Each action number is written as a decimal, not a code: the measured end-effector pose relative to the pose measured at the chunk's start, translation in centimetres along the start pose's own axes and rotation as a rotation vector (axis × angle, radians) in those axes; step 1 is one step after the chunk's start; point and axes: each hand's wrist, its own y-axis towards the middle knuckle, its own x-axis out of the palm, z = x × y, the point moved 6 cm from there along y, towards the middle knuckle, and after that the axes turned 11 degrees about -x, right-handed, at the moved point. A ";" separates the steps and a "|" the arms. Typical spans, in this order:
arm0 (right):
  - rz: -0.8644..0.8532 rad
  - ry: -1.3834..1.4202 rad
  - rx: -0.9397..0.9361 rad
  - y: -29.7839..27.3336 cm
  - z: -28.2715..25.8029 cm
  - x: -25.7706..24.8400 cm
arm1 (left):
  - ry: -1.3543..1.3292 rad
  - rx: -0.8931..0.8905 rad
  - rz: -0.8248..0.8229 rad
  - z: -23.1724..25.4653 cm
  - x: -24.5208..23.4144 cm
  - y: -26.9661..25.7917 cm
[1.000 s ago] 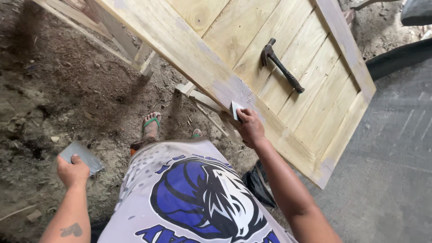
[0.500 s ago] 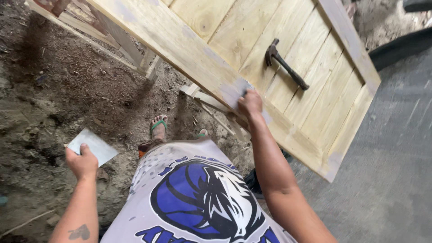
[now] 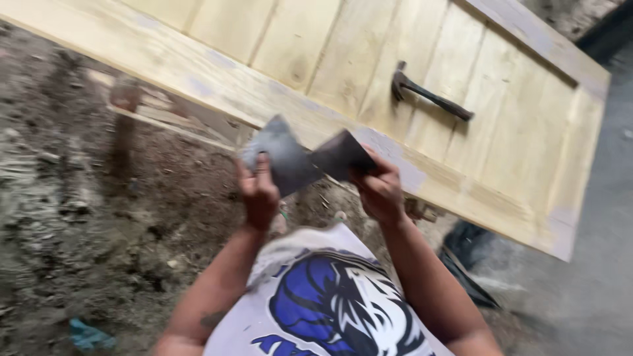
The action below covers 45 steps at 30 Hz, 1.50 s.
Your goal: The person applies filler to the seams and edges of a wooden door using a putty knife and a scraper, picking up more material from a container as needed.
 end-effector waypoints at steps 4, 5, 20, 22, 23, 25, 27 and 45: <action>-0.117 -0.293 -0.086 -1.7 -2.4 0.7 | -0.204 0.148 -0.106 5.5 4.8 -0.9; -0.156 -0.506 -0.098 -2.3 -2.7 0.4 | -0.183 0.155 -0.112 6.0 5.2 -1.1; -0.286 -0.818 -0.003 -6.2 -4.0 -8.2 | -0.282 0.053 -0.249 6.7 11.9 -2.3; -0.153 -0.738 -0.033 -5.4 -4.4 -12.8 | -0.350 -0.003 -0.298 7.7 12.7 -2.3; 0.034 -0.637 -0.093 -4.6 -5.7 -15.6 | -0.349 -0.084 -0.385 7.2 13.8 -3.5; 0.179 0.024 -0.193 -1.5 -9.3 -19.2 | -0.354 -0.240 -0.548 5.8 17.4 -5.8; 0.108 0.230 -0.131 1.9 -12.6 -19.4 | -0.362 -0.391 -0.734 5.0 21.6 -8.4; -0.375 -0.858 -0.474 0.0 -22.5 -25.3 | 0.142 0.040 -0.426 9.4 30.1 -13.9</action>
